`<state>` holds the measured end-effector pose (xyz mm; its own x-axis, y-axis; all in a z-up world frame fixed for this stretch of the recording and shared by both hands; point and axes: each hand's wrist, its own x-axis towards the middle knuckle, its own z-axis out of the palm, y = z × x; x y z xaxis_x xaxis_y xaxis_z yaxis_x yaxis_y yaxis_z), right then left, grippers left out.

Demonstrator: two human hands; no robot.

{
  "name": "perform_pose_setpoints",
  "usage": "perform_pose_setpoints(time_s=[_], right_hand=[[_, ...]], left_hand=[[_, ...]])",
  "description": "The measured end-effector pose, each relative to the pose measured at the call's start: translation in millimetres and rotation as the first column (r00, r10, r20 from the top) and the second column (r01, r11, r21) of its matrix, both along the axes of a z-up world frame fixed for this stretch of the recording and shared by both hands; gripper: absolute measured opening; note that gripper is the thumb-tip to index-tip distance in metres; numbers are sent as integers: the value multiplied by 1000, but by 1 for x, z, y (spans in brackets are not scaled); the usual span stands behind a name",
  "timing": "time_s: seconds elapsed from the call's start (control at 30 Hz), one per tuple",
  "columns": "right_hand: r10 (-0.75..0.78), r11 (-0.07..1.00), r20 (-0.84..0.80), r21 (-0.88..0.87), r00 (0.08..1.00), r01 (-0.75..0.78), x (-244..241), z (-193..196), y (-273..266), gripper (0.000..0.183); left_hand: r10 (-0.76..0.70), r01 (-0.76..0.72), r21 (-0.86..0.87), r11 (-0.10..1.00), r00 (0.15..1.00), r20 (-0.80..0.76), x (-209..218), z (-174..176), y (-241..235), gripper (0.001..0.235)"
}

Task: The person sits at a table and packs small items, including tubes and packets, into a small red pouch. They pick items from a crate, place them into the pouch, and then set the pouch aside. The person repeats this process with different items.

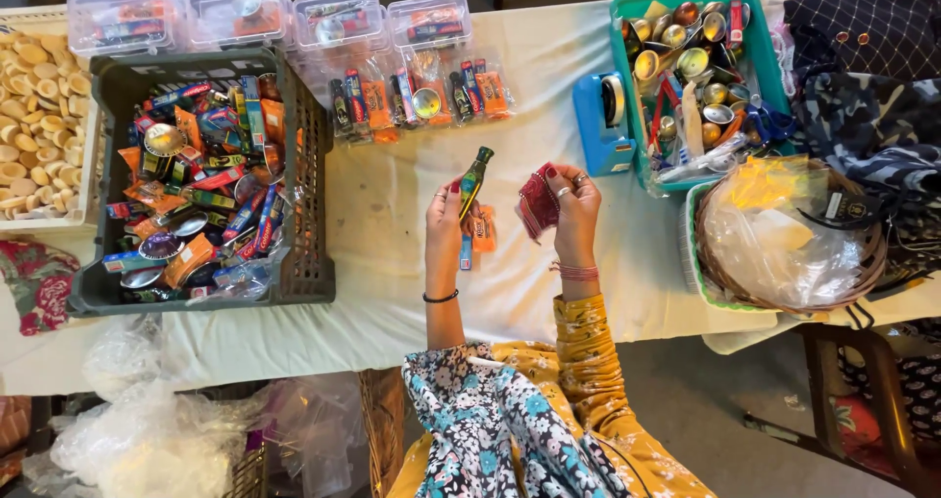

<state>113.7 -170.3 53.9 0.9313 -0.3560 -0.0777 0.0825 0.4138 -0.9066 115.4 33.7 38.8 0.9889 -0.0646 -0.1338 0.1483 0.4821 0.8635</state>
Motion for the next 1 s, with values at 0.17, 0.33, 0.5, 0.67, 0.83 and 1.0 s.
perform_pose_setpoints(time_s=[0.17,0.33,0.5,0.67,0.83,1.0], right_hand=[[211,911,28,357,977,-207,0,1,-10,18],[338,779,131,516,932,-356,2,-21,-15,30],[378,511,326,707,866,-489,7,-56,-9,29],[422,620,272,609,865,-494,-5,-35,-2,31],[476,594,434,483,765,-644,-16,15,6,26],[376,840,246,316,893,-440,-12,6,29,37]], left_hand=[[51,-49,60,997,998,-35,-14,14,-14,31],[35,-30,62,998,996,-80,-27,29,-32,34],[43,-42,15,999,996,-72,-39,11,-44,33],[32,-33,-32,999,999,-27,-49,0,-50,20],[-49,45,-78,996,998,-45,-46,42,-55,16],[1,0,24,1000,998,-55,-35,4,-35,17]])
